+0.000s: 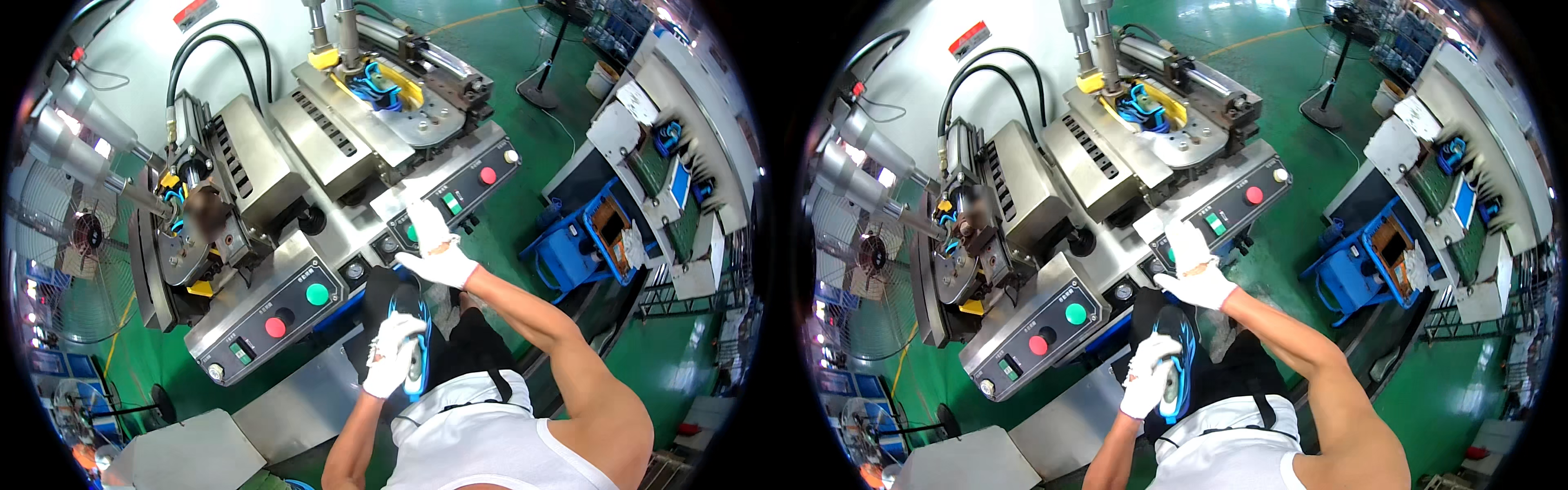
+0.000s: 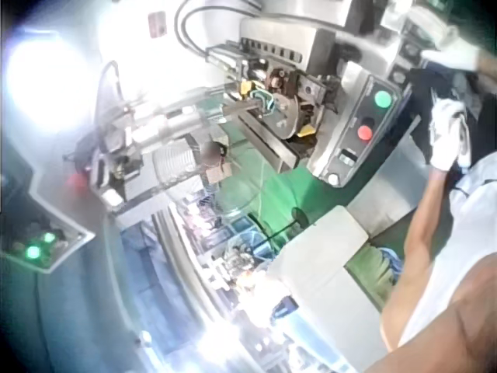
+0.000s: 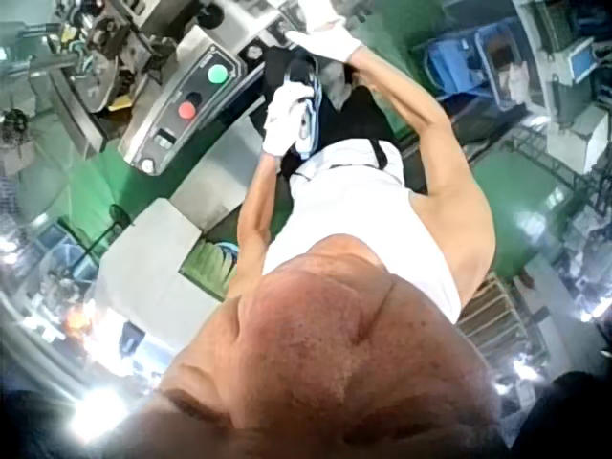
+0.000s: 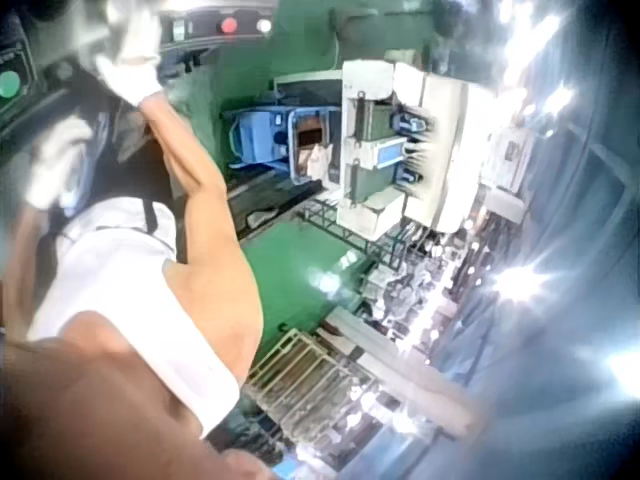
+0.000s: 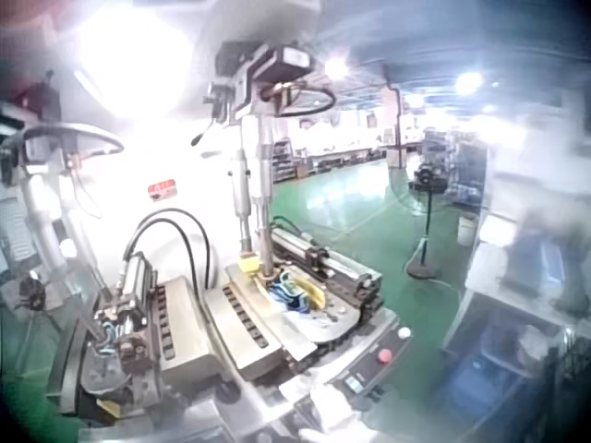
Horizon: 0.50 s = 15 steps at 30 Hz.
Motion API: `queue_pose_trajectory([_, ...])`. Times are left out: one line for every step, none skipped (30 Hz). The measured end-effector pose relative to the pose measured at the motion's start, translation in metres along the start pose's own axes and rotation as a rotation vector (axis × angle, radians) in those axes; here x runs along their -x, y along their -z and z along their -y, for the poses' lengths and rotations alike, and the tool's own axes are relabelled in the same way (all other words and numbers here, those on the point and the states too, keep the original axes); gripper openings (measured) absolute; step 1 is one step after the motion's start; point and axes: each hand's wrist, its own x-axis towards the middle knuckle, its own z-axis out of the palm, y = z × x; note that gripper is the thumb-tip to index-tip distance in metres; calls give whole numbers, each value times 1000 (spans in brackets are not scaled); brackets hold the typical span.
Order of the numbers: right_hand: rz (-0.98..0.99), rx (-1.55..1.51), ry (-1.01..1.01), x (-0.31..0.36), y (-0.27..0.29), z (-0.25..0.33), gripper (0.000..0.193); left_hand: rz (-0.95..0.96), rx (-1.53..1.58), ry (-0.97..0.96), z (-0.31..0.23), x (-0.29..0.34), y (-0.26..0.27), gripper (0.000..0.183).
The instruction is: The person repeatedly picks up blue and black sneakers from a conveyor belt and places them into a machine. They operate the machine by pressing a green button, then remove the processed sneakers and place them onto a nearby blue cart. The cycle of picking, processing, and moving the sneakers continues throughout the video.
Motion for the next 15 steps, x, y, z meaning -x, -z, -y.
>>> queue_pose_trajectory([37, -110, -42, 26, 20, 5, 108, -43, 27, 10, -5, -1, -5, 32])
queue_pose_trajectory([75, -220, -80, 56, 47, 16, 108, -88, 55, 18, -10, -5, -10, 32])
queue_pose_trajectory([146, -332, -188, 92, 72, 23, 110, -133, -21, -43, -19, -14, -16, 31])
queue_pose_trajectory([216, -455, -290, 128, 92, 31, 113, -152, -3, -73, -29, -23, -23, 31])
queue_pose_trajectory([276, -481, -363, 163, 115, 40, 117, -150, 16, -121, -37, -34, -31, 31])
queue_pose_trajectory([330, -510, -437, 194, 131, 48, 122, -143, 36, -170, -49, -47, -42, 32])
queue_pose_trajectory([254, -624, -453, 221, 134, 55, 127, -131, 73, -205, -65, -59, -54, 33])
queue_pose_trajectory([178, -735, -469, 244, 136, 61, 131, -105, 108, -219, -84, -71, -67, 35])
queue_pose_trajectory([111, -670, -489, 261, 135, 61, 138, -73, 110, -280, -107, -83, -82, 35])
queue_pose_trajectory([-32, -609, -457, 266, 136, 65, 137, -43, 114, -341, -130, -93, -96, 36])
queue_pose_trajectory([-189, -548, -521, 260, 141, 73, 135, 7, 108, -388, -153, -101, -113, 38])
queue_pose_trajectory([-353, -467, -595, 254, 150, 77, 132, 66, 119, -443, -172, -109, -132, 40])
queue_pose_trajectory([-488, -293, -595, 259, 156, 70, 121, 110, 133, -576, -186, -118, -151, 43])
queue_pose_trajectory([-664, -408, -722, 252, 169, 69, 109, 176, 187, -689, -200, -127, -164, 47])
queue_pose_trajectory([-938, -629, -752, 251, 175, 60, 105, 246, 200, -767, -225, -138, -179, 51])
